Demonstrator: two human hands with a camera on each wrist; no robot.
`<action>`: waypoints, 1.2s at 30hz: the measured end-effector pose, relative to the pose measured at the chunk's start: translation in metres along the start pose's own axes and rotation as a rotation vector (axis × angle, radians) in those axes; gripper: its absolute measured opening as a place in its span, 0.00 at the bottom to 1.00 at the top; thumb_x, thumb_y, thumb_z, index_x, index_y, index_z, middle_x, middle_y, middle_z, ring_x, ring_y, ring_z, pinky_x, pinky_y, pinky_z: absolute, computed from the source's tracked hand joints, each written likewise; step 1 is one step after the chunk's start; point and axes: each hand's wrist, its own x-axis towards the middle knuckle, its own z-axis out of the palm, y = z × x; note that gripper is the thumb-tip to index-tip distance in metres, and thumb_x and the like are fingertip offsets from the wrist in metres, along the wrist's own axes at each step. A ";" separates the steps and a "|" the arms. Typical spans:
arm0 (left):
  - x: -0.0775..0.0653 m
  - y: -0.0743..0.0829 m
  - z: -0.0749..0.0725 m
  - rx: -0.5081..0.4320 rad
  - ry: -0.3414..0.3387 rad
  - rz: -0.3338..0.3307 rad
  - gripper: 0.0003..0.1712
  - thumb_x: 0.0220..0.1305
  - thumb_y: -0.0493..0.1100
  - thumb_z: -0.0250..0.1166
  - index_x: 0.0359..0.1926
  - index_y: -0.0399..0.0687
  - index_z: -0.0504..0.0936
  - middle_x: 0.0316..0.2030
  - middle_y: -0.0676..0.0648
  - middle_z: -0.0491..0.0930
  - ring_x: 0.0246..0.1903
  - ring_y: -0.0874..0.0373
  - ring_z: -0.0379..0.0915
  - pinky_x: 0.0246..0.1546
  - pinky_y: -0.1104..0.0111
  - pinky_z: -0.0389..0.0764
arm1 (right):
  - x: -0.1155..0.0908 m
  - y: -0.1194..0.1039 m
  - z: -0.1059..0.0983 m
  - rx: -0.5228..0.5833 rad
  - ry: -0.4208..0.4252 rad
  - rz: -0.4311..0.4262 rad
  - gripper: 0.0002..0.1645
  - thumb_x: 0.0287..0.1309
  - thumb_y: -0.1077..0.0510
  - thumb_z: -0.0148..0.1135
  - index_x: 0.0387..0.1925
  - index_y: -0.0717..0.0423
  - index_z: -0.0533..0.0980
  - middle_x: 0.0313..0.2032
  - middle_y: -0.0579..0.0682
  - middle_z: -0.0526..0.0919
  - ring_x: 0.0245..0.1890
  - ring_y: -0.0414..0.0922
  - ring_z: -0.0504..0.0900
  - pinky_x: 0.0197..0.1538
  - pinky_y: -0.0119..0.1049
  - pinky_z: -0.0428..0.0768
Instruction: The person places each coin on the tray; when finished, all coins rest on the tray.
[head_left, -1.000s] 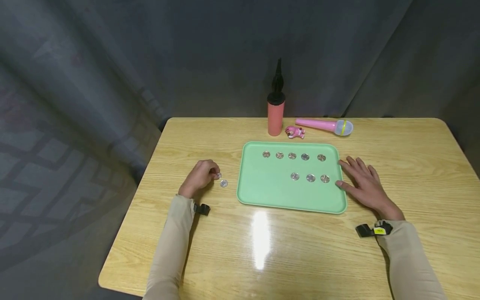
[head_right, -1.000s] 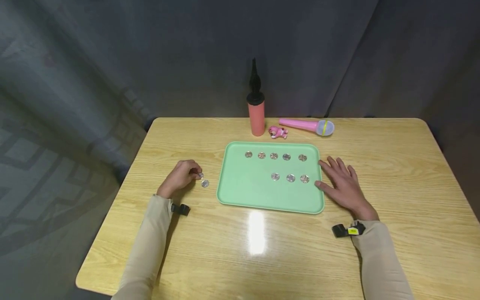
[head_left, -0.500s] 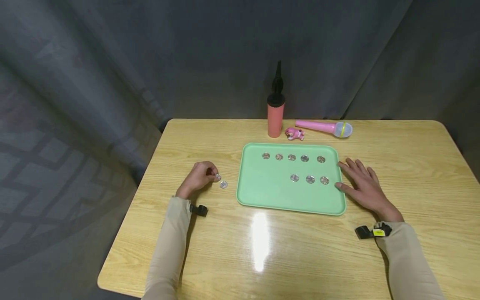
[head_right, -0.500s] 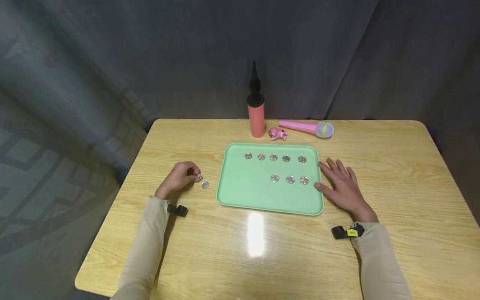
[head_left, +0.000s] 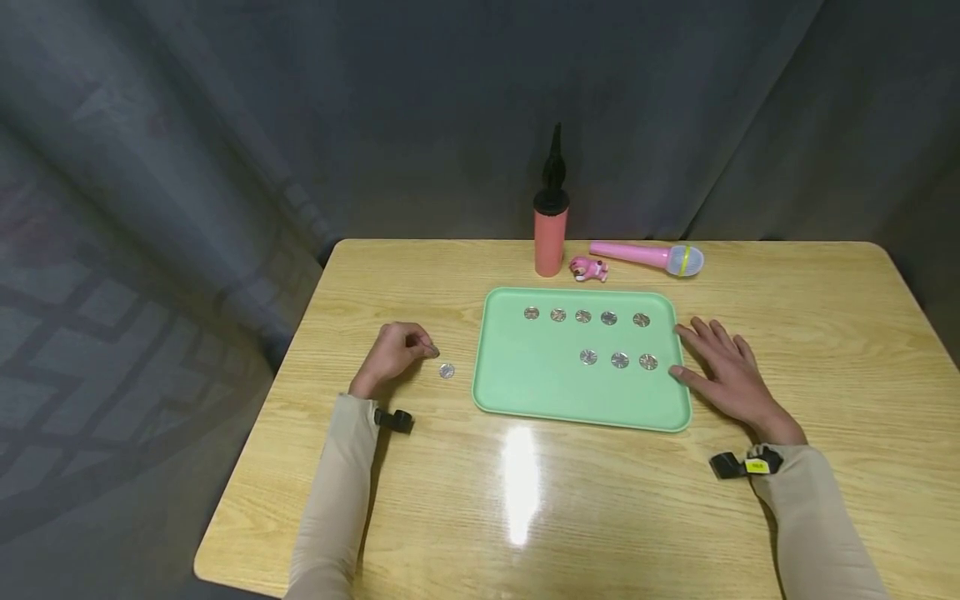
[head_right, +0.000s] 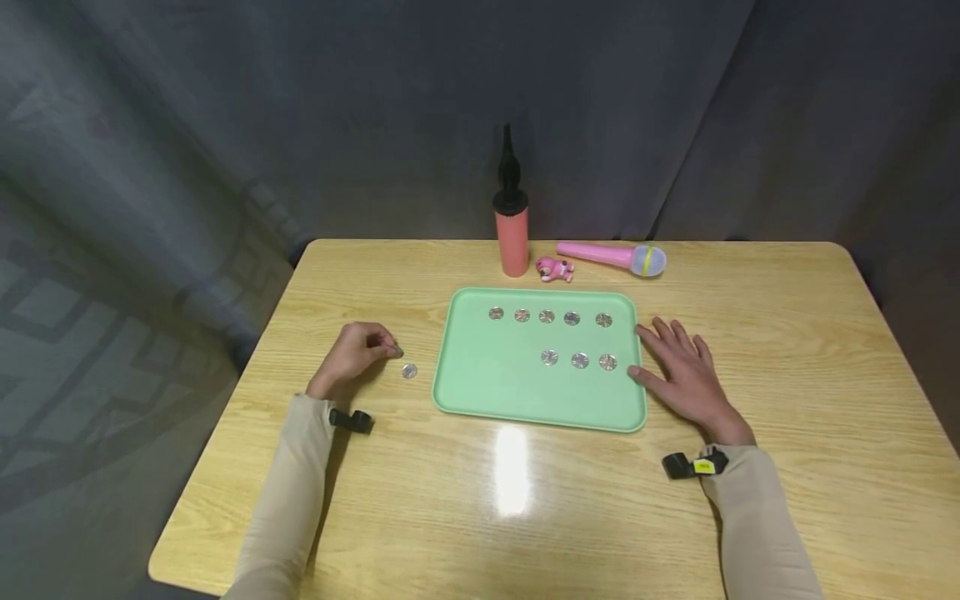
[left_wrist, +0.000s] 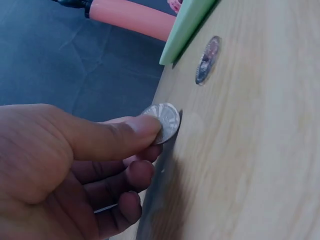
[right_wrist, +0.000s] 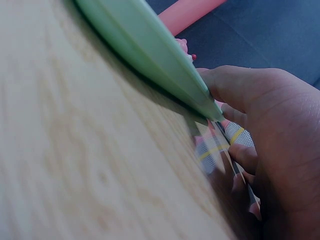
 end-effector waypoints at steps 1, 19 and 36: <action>0.000 0.000 0.000 -0.003 0.008 -0.002 0.02 0.63 0.34 0.68 0.33 0.40 0.86 0.32 0.42 0.87 0.30 0.56 0.80 0.35 0.70 0.78 | 0.000 0.000 0.000 0.000 0.000 -0.001 0.42 0.68 0.47 0.58 0.77 0.52 0.55 0.77 0.71 0.47 0.79 0.67 0.37 0.74 0.68 0.28; 0.009 0.011 -0.001 -0.163 0.072 -0.069 0.04 0.63 0.33 0.67 0.37 0.34 0.85 0.31 0.38 0.84 0.24 0.59 0.73 0.24 0.75 0.74 | 0.001 -0.001 -0.001 -0.003 -0.004 0.014 0.42 0.68 0.46 0.58 0.77 0.52 0.55 0.77 0.70 0.47 0.79 0.67 0.36 0.74 0.68 0.28; 0.031 0.044 0.024 -0.248 0.080 -0.065 0.04 0.59 0.33 0.71 0.34 0.34 0.86 0.28 0.42 0.82 0.26 0.60 0.71 0.28 0.75 0.73 | 0.000 -0.001 0.000 -0.006 -0.010 0.024 0.43 0.69 0.45 0.58 0.77 0.53 0.55 0.77 0.70 0.47 0.79 0.68 0.36 0.74 0.68 0.28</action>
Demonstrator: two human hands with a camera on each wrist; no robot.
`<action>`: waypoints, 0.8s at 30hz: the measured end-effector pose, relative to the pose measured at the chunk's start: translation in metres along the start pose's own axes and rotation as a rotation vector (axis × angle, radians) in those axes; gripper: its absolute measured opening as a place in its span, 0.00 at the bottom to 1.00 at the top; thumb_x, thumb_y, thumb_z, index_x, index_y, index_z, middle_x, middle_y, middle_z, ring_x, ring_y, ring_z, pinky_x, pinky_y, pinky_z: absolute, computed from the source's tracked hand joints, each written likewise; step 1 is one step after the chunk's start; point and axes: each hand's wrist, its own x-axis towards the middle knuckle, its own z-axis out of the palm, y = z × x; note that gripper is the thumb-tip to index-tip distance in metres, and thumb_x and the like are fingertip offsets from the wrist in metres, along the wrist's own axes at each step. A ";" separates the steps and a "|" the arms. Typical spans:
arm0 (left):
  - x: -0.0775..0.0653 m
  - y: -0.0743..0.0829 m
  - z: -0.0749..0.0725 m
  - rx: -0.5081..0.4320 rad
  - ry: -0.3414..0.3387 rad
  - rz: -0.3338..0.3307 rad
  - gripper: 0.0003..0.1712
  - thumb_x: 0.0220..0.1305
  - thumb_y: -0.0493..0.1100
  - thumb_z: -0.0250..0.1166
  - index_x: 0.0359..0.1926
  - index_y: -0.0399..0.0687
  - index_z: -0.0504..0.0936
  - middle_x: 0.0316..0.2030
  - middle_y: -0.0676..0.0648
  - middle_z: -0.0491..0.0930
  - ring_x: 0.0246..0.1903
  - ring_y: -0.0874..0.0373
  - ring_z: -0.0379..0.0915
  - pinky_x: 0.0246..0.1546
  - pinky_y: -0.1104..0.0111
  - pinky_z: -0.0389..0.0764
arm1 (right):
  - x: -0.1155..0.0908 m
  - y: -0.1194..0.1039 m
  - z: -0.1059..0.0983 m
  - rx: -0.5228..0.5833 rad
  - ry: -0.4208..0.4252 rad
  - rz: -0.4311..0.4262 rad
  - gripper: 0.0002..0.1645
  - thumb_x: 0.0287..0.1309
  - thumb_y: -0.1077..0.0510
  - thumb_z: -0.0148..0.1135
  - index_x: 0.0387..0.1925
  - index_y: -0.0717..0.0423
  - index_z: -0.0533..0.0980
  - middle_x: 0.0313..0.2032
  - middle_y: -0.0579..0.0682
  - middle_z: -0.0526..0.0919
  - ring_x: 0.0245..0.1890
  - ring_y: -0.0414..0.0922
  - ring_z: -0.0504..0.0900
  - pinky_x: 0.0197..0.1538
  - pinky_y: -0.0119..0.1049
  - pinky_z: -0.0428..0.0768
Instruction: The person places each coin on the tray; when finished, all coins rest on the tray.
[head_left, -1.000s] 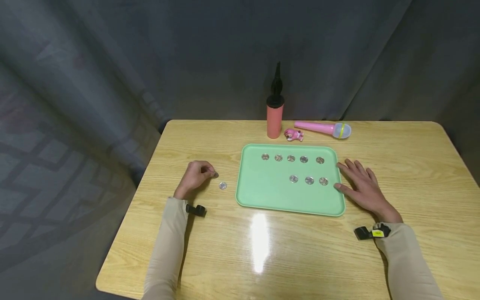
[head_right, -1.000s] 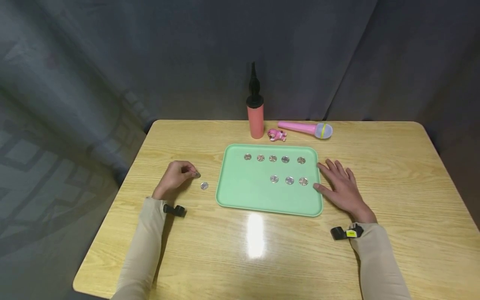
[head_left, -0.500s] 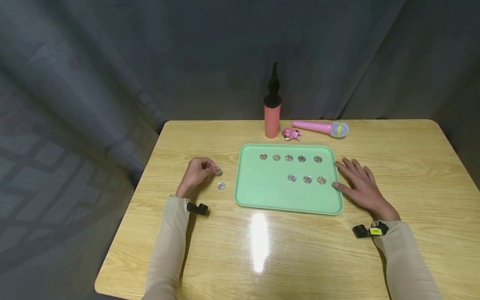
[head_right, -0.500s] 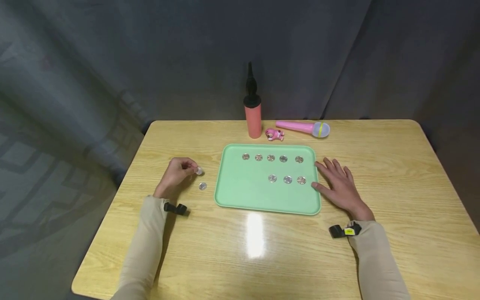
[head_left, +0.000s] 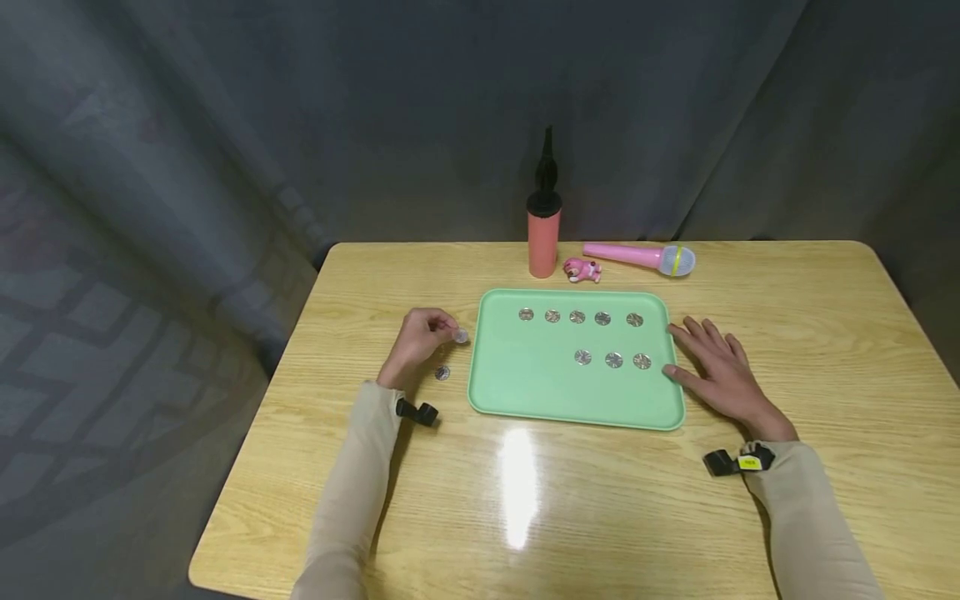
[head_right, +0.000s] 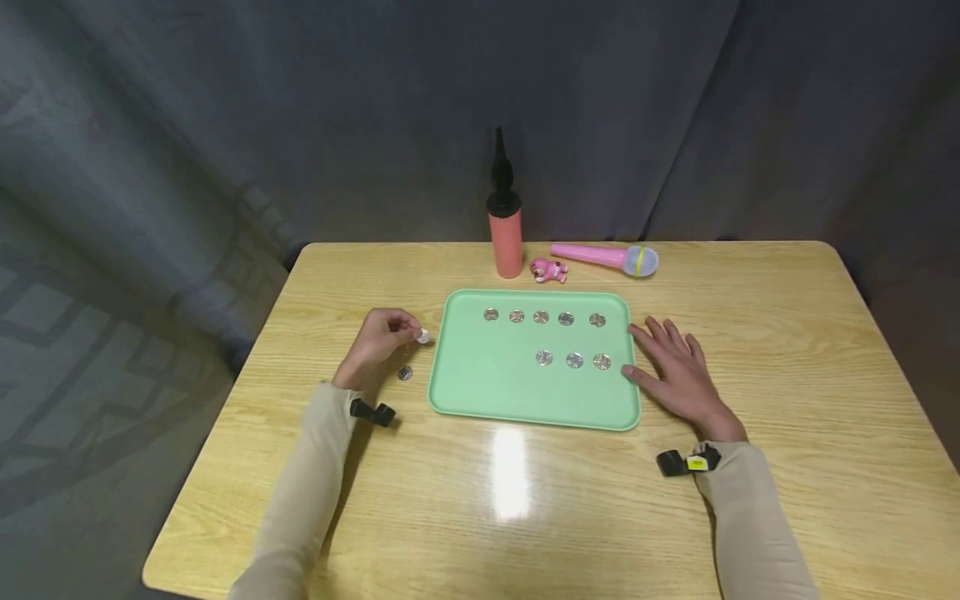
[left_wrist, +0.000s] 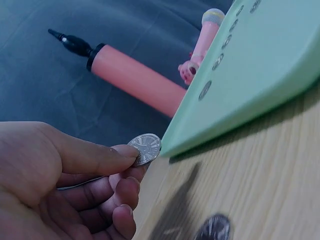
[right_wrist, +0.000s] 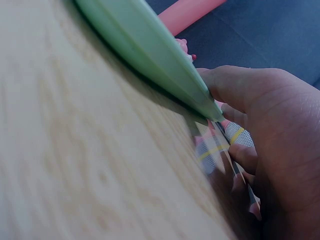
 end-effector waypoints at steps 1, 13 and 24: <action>0.001 0.001 0.002 -0.005 -0.004 0.004 0.05 0.59 0.33 0.71 0.34 0.34 0.86 0.29 0.42 0.82 0.26 0.61 0.71 0.28 0.75 0.73 | 0.000 0.000 0.000 0.001 -0.001 0.003 0.43 0.69 0.45 0.58 0.77 0.53 0.55 0.77 0.70 0.47 0.79 0.68 0.37 0.74 0.68 0.28; 0.012 0.022 0.028 -0.038 -0.056 0.020 0.03 0.60 0.33 0.70 0.34 0.35 0.86 0.27 0.44 0.81 0.26 0.60 0.70 0.28 0.74 0.73 | -0.001 0.001 0.000 0.003 -0.003 -0.001 0.43 0.69 0.45 0.57 0.77 0.52 0.54 0.77 0.70 0.46 0.79 0.67 0.36 0.74 0.67 0.26; 0.020 0.033 0.055 -0.069 -0.146 0.010 0.02 0.60 0.33 0.70 0.32 0.36 0.87 0.25 0.48 0.80 0.25 0.60 0.70 0.26 0.73 0.72 | -0.001 0.000 -0.001 0.006 0.001 -0.003 0.42 0.69 0.45 0.58 0.77 0.52 0.55 0.77 0.70 0.47 0.79 0.68 0.37 0.74 0.68 0.28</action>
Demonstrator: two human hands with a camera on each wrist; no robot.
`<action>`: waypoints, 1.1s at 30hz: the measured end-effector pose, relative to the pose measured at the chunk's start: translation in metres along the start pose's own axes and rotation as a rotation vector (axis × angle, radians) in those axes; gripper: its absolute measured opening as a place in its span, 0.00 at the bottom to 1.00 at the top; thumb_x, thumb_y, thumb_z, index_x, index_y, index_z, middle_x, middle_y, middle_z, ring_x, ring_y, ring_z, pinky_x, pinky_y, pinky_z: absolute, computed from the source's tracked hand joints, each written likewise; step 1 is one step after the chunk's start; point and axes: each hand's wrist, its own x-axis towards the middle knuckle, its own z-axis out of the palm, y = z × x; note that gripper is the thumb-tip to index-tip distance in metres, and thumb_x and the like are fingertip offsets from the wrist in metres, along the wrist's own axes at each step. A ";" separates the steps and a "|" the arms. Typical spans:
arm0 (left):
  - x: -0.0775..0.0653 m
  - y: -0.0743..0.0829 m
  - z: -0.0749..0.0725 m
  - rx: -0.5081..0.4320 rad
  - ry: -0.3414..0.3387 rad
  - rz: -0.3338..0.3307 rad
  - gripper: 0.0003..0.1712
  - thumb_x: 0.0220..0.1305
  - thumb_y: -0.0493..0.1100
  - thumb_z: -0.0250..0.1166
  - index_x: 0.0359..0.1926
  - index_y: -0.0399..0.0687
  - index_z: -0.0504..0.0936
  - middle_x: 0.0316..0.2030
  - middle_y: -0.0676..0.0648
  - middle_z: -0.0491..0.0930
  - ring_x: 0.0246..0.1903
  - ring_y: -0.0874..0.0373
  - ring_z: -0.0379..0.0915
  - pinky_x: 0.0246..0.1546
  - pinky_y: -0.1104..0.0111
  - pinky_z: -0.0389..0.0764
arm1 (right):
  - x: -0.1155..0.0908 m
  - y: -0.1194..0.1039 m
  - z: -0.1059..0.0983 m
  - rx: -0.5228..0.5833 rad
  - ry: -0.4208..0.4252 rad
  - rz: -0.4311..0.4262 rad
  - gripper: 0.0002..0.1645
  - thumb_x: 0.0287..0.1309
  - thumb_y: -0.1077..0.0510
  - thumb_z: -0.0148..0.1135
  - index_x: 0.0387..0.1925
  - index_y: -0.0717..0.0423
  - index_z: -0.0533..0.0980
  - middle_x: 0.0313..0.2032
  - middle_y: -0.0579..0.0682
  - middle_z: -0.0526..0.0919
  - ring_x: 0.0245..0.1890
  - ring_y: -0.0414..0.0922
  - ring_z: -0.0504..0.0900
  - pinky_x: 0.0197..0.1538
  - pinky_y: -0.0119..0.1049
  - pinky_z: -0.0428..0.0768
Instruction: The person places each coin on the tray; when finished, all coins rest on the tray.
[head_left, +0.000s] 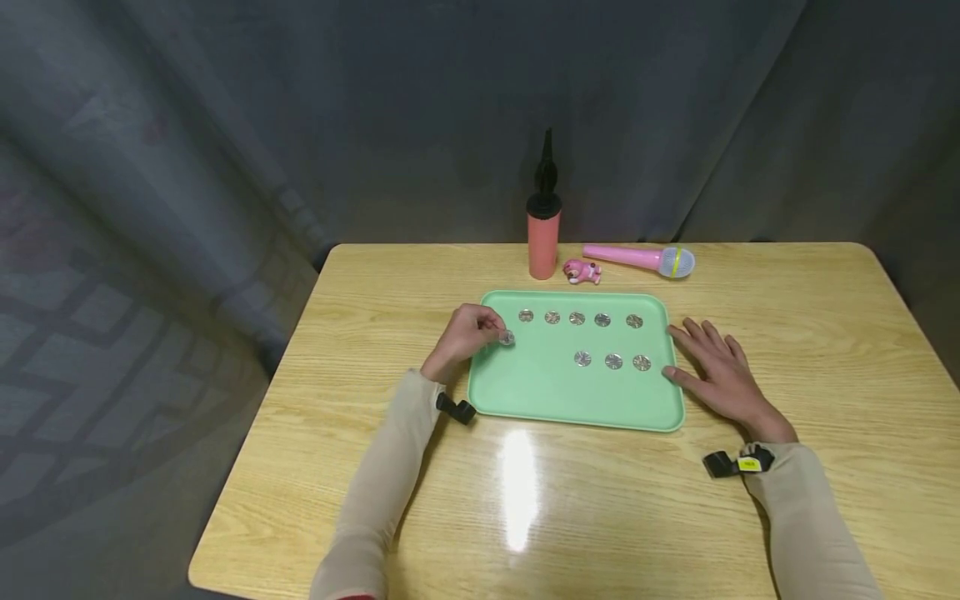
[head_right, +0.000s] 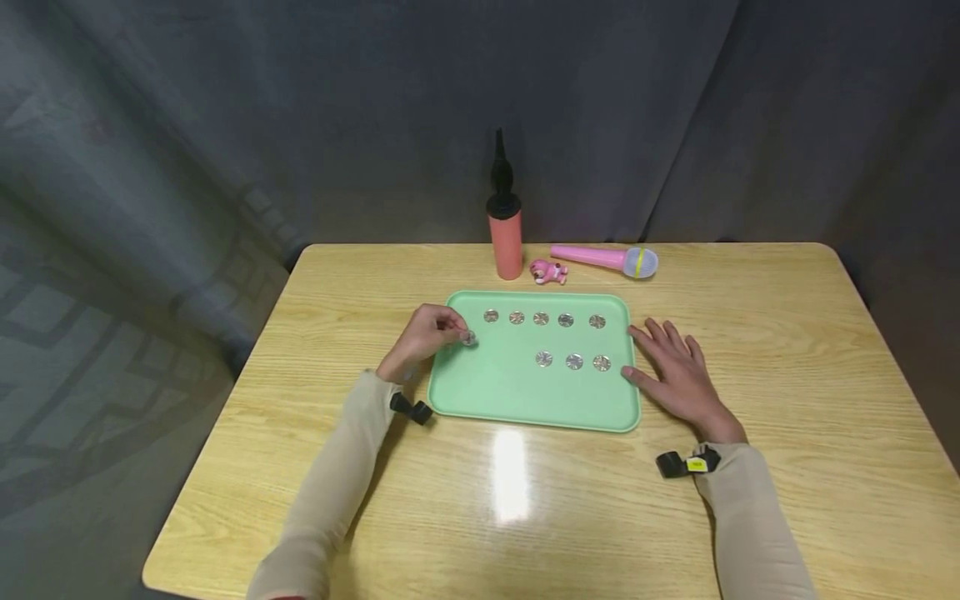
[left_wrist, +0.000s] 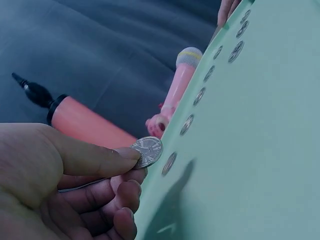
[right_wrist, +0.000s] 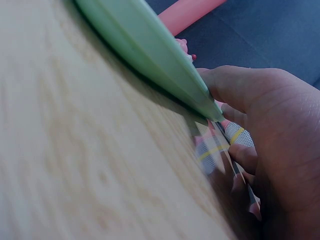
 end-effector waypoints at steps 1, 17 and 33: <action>0.001 0.001 0.003 0.011 -0.010 0.010 0.02 0.60 0.33 0.69 0.32 0.36 0.87 0.25 0.47 0.80 0.25 0.61 0.70 0.25 0.74 0.71 | 0.000 0.000 0.000 0.000 -0.001 -0.001 0.42 0.69 0.45 0.58 0.77 0.52 0.55 0.77 0.70 0.47 0.79 0.68 0.37 0.74 0.68 0.28; 0.017 0.020 0.048 0.148 -0.128 0.096 0.01 0.57 0.31 0.71 0.30 0.37 0.87 0.26 0.44 0.83 0.27 0.65 0.71 0.44 0.72 0.80 | 0.000 0.001 0.001 0.005 0.005 -0.007 0.42 0.68 0.46 0.58 0.77 0.51 0.55 0.77 0.70 0.47 0.79 0.67 0.37 0.74 0.67 0.27; 0.016 0.029 0.068 0.363 -0.133 0.165 0.03 0.55 0.33 0.73 0.27 0.40 0.87 0.19 0.50 0.79 0.22 0.66 0.68 0.74 0.62 0.63 | 0.000 0.001 0.001 -0.003 0.008 -0.002 0.42 0.69 0.46 0.58 0.77 0.52 0.55 0.77 0.70 0.47 0.79 0.66 0.37 0.75 0.67 0.28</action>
